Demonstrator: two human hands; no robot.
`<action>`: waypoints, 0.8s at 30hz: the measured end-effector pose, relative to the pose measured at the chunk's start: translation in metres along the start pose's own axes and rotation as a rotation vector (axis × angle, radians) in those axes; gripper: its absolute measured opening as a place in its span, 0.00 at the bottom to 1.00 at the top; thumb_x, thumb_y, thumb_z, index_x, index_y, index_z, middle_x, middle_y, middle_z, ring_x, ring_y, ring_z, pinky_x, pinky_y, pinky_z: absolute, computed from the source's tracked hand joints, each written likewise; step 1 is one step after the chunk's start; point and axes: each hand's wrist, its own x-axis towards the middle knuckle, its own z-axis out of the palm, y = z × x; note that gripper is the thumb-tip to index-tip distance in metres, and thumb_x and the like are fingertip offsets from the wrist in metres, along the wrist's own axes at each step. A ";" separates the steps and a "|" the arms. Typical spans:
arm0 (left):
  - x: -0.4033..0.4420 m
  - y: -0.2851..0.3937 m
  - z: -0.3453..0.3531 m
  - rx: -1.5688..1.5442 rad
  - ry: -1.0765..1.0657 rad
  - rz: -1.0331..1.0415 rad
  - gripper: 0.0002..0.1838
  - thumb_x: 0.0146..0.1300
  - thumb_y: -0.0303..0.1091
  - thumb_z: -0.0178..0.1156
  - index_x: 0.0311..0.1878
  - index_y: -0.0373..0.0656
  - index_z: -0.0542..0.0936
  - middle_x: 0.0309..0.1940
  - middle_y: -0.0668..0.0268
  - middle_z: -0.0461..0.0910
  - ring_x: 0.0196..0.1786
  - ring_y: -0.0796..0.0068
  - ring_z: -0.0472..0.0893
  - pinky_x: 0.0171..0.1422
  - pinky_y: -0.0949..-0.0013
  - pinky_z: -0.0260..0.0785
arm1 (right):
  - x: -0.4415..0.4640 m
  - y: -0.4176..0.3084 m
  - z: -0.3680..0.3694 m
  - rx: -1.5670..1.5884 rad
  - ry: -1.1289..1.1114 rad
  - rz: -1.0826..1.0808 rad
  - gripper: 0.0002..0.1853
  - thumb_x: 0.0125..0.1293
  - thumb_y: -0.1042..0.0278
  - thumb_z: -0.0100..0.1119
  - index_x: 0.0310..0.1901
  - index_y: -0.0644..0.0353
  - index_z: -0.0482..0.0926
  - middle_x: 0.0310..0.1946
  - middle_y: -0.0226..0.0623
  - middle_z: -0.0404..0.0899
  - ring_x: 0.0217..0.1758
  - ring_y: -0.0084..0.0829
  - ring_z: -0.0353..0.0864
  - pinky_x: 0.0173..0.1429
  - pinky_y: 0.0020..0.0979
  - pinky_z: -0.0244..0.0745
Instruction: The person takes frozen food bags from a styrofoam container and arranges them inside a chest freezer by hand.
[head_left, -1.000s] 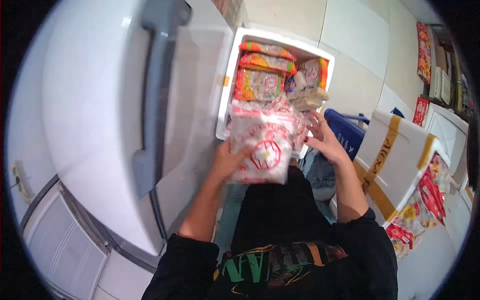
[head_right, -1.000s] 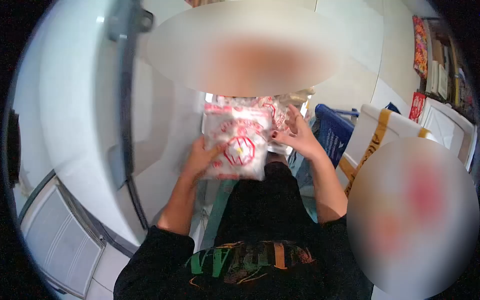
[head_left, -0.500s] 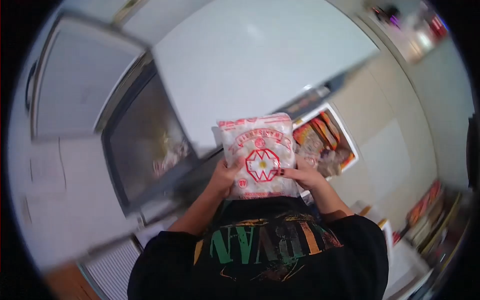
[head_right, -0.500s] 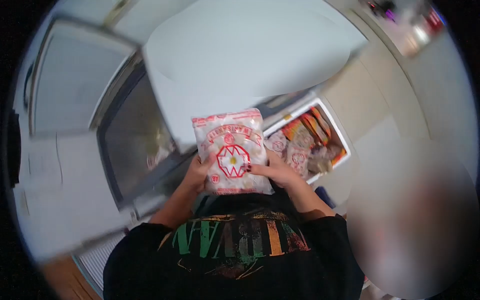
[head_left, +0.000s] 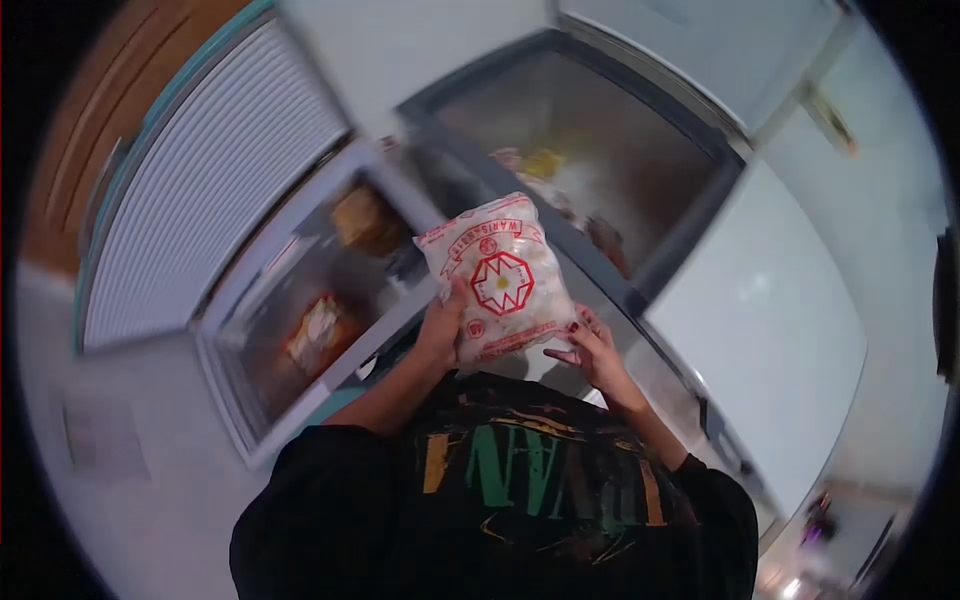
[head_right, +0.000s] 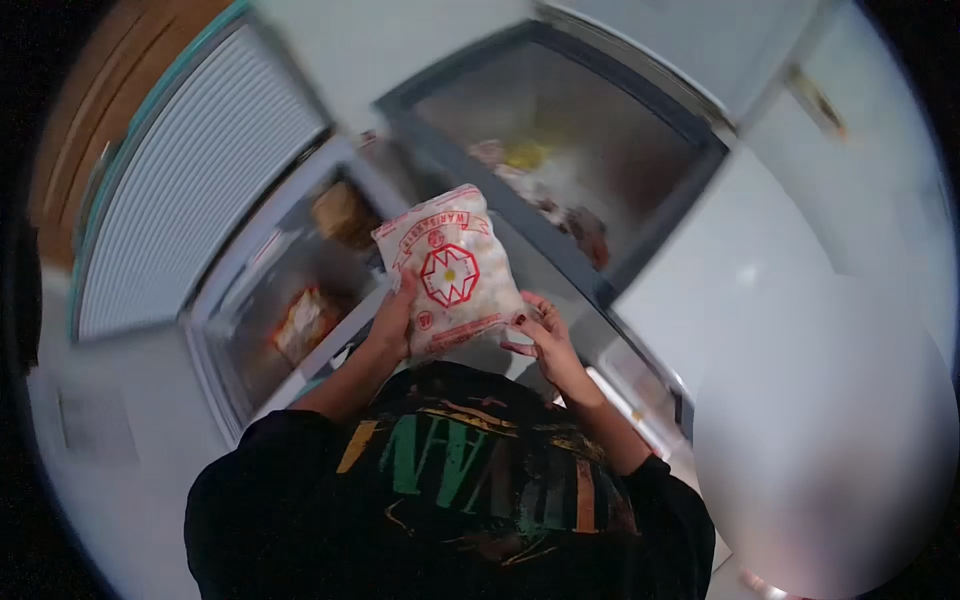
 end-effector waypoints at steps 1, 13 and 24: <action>-0.012 -0.005 0.010 -0.084 0.032 0.040 0.29 0.57 0.49 0.52 0.55 0.39 0.62 0.46 0.60 0.71 0.46 0.69 0.74 0.48 0.65 0.70 | -0.004 -0.007 -0.004 0.045 -0.073 0.090 0.34 0.52 0.64 0.59 0.58 0.57 0.52 0.54 0.41 0.60 0.54 0.35 0.66 0.51 0.47 0.68; -0.035 -0.038 0.055 -0.313 0.432 0.304 0.25 0.59 0.44 0.51 0.54 0.38 0.61 0.46 0.60 0.70 0.47 0.68 0.73 0.46 0.65 0.71 | 0.026 -0.010 0.044 -0.263 -0.081 0.142 0.15 0.51 0.71 0.60 0.40 0.65 0.70 0.30 0.35 0.75 0.30 0.24 0.76 0.34 0.25 0.72; -0.020 -0.080 0.027 -0.336 0.609 0.270 0.26 0.59 0.43 0.53 0.55 0.40 0.60 0.46 0.62 0.70 0.46 0.71 0.73 0.46 0.68 0.69 | 0.061 0.018 0.019 -0.180 0.083 0.402 0.11 0.50 0.74 0.60 0.35 0.64 0.71 0.19 0.31 0.73 0.16 0.22 0.71 0.18 0.23 0.67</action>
